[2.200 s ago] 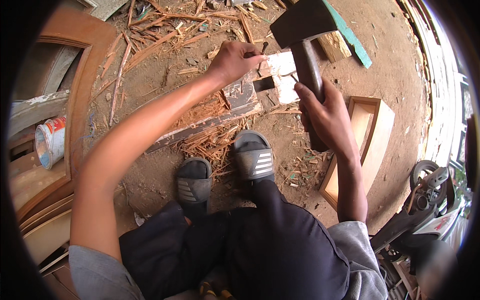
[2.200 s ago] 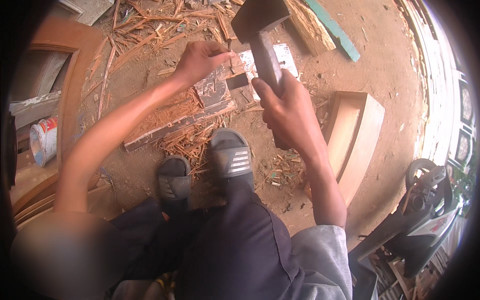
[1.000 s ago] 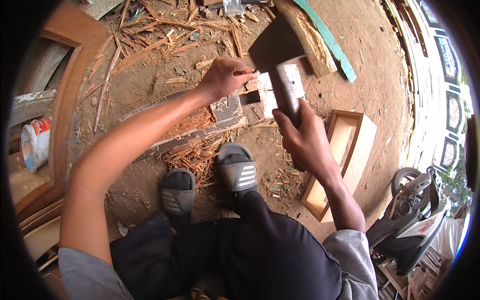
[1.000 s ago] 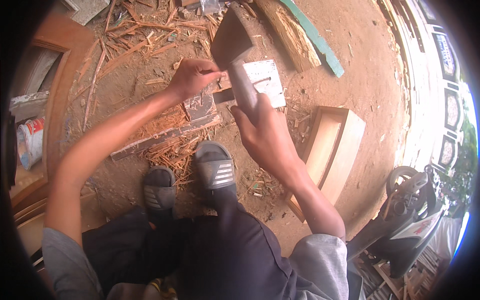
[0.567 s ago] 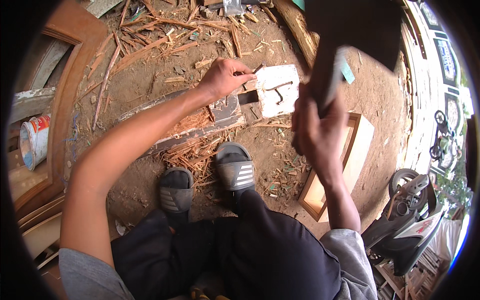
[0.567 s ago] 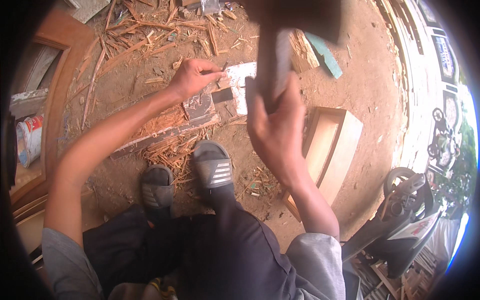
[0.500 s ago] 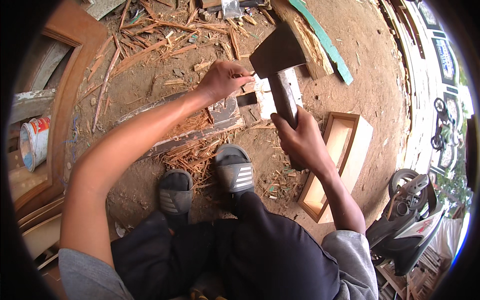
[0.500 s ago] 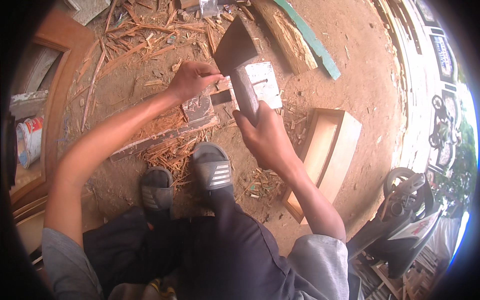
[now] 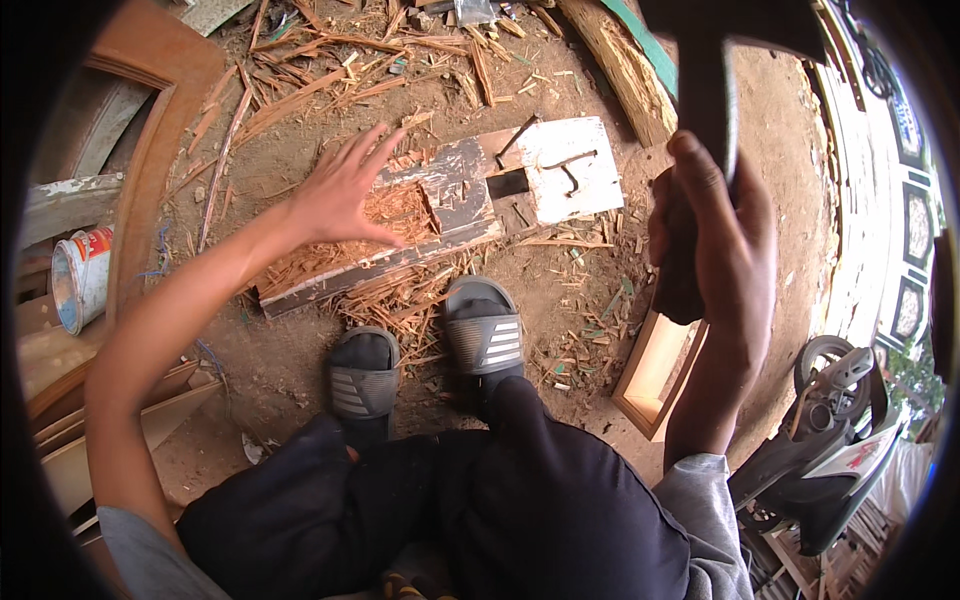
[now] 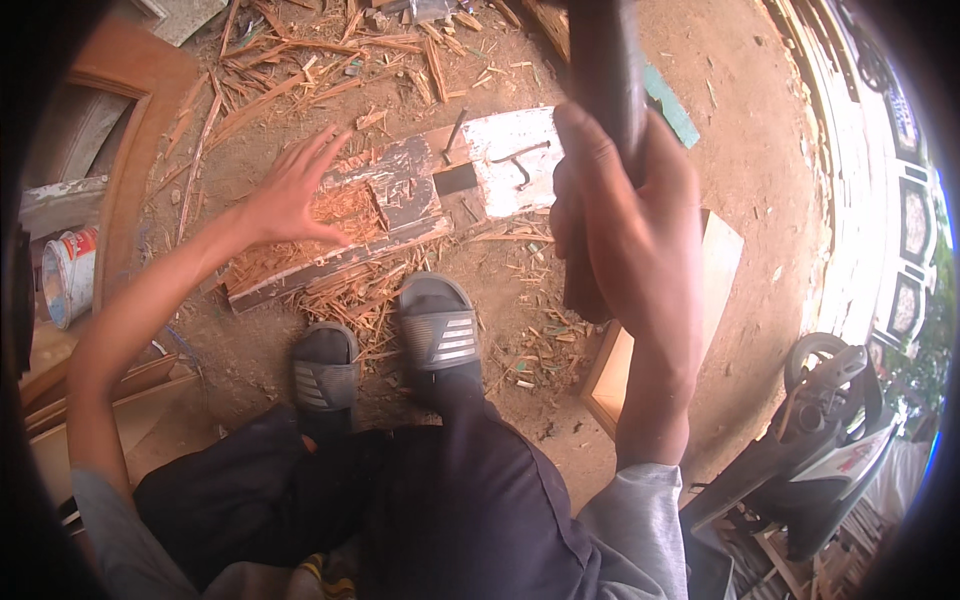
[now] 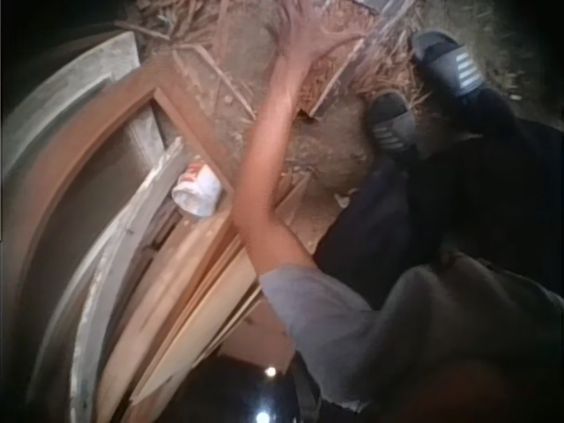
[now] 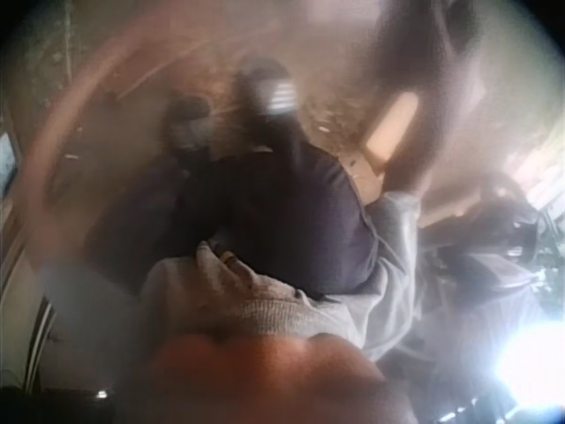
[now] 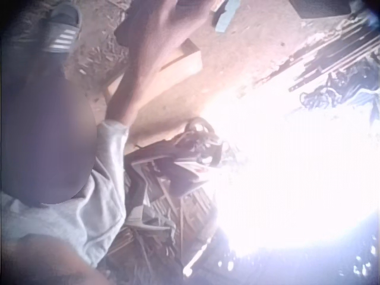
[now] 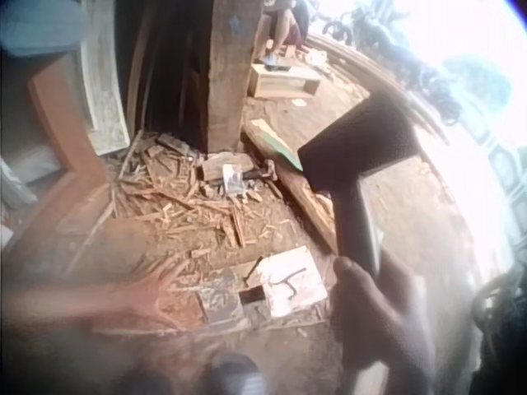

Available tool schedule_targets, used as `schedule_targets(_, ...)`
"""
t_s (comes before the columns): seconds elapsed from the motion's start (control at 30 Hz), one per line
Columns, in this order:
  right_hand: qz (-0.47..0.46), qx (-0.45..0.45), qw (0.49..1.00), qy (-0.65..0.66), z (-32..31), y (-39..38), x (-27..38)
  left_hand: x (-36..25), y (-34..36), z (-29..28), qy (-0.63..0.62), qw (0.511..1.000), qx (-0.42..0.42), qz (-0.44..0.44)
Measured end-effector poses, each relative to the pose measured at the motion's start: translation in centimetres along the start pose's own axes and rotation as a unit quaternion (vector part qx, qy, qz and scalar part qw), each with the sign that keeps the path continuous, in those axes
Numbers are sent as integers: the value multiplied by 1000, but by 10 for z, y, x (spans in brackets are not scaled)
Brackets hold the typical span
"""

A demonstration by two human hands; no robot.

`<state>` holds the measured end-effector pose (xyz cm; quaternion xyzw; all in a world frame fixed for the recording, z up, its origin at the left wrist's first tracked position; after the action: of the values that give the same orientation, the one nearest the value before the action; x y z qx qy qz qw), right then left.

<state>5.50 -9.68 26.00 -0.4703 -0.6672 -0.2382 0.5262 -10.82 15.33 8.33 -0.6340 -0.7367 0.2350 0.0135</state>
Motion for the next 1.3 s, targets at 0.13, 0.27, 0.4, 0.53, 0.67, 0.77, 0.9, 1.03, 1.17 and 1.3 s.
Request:
schedule_targets(0.13, -77, -83, 993, 34, -3, -3, 31, 35, -78, 34, 75, 994, 72, -31)
schedule_targets(0.27, -145, -48, 988, 24, 18, 3, -33, 47, -96, 46, 100, 993, 42, -54)
schedule_targets(0.4, 193, 126, 971, -64, 26, -5, -68, 39, -90, 43, 82, 991, 75, -70)
schedule_targets(0.53, 156, 82, 979, -102, 9, -7, -53, 37, -90, 44, 84, 990, 79, -79)
schedule_targets(0.67, -14, 16, 999, -45, 5, 1, 9, 46, -94, 49, 74, 994, 40, -77)
schedule_targets(0.77, -108, -87, 988, 62, 15, -4, 43, 49, -95, 53, 82, 993, 52, -72)
schedule_targets(0.9, -130, -46, 990, -22, 25, 4, -56, 44, -89, 51, 88, 992, 53, -68)
schedule_targets(1.03, 101, 127, 970, -182, 20, -1, -80, 48, -88, 53, 88, 993, 49, -66)
schedule_targets(1.17, 171, 129, 975, -63, 14, -9, -34, 49, -94, 46, 89, 990, 75, -79)
schedule_targets(1.3, 65, 52, 996, -21, -3, -9, 33, 53, -96, 56, 83, 993, 58, -64)
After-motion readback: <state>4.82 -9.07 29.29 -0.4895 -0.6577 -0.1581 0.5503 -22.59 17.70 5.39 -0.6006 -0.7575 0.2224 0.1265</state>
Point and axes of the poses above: each hand's wrist, its own y-axis towards the middle knuckle, its own z-axis out of the palm, x = y × z, the point moved 1 cm from there along y, towards the middle knuckle, and after that the axes turned 4 degrees about -x, right-handed, at the moved point
